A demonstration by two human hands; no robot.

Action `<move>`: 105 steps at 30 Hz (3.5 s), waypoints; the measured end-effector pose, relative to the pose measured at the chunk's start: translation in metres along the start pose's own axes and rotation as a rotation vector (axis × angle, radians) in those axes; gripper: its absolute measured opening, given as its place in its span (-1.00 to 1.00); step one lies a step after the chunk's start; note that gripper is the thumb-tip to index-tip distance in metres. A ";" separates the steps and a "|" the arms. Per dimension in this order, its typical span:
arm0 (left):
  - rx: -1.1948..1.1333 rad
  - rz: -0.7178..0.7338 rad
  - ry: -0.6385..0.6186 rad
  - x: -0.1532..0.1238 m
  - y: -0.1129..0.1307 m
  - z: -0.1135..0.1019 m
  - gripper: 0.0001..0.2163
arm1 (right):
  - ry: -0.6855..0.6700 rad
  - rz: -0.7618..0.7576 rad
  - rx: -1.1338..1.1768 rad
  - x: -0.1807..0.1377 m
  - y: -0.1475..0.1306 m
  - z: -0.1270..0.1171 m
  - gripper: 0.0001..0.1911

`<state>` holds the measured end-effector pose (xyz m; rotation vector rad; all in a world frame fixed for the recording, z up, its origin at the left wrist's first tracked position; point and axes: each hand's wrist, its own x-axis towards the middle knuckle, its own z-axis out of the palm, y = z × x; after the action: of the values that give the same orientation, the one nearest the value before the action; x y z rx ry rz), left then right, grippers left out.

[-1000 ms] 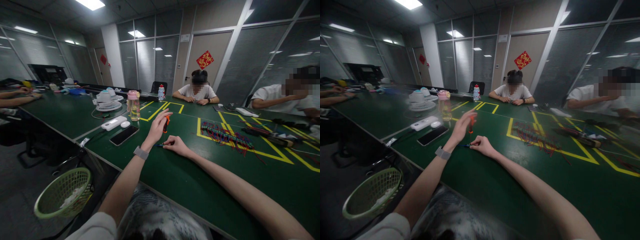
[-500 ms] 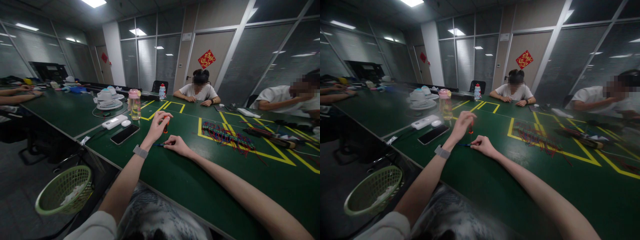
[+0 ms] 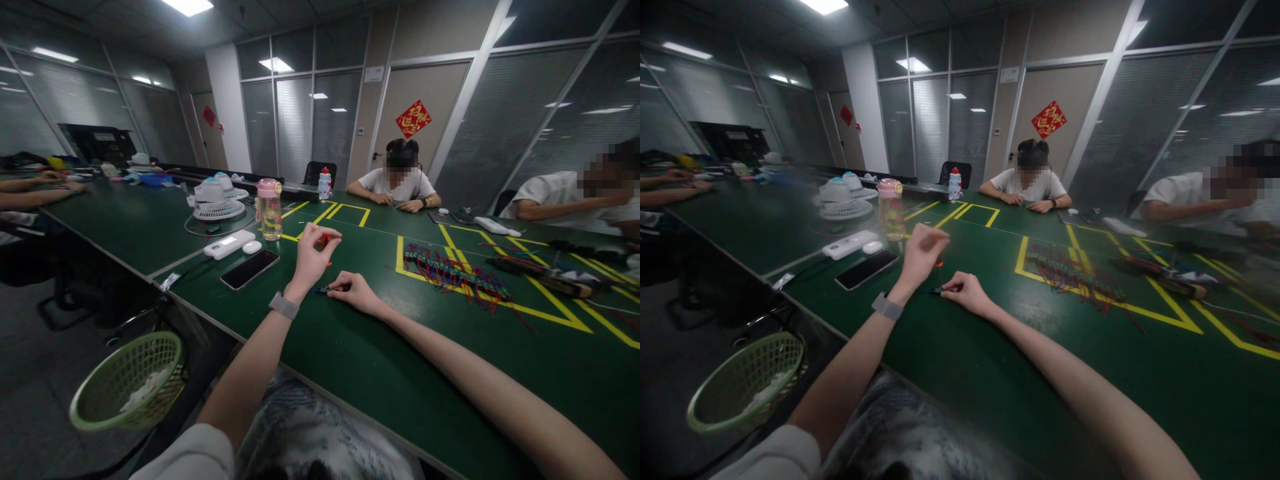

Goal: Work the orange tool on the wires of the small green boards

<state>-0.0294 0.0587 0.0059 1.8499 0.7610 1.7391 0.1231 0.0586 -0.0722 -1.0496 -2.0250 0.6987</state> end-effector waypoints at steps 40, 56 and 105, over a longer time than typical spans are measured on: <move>-0.385 -0.127 -0.232 0.004 0.003 -0.003 -0.73 | -0.001 -0.016 -0.030 -0.001 -0.001 0.000 -0.86; -0.082 0.006 -0.107 0.003 0.003 -0.003 -0.73 | 0.000 -0.019 -0.031 -0.001 0.001 -0.001 -0.84; -0.100 -0.036 -0.003 0.006 -0.001 -0.005 -0.82 | -0.012 -0.007 -0.020 -0.001 -0.002 -0.002 -0.85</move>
<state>-0.0338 0.0634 0.0102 1.7619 0.6883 1.7195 0.1240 0.0566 -0.0698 -1.0513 -2.0491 0.6845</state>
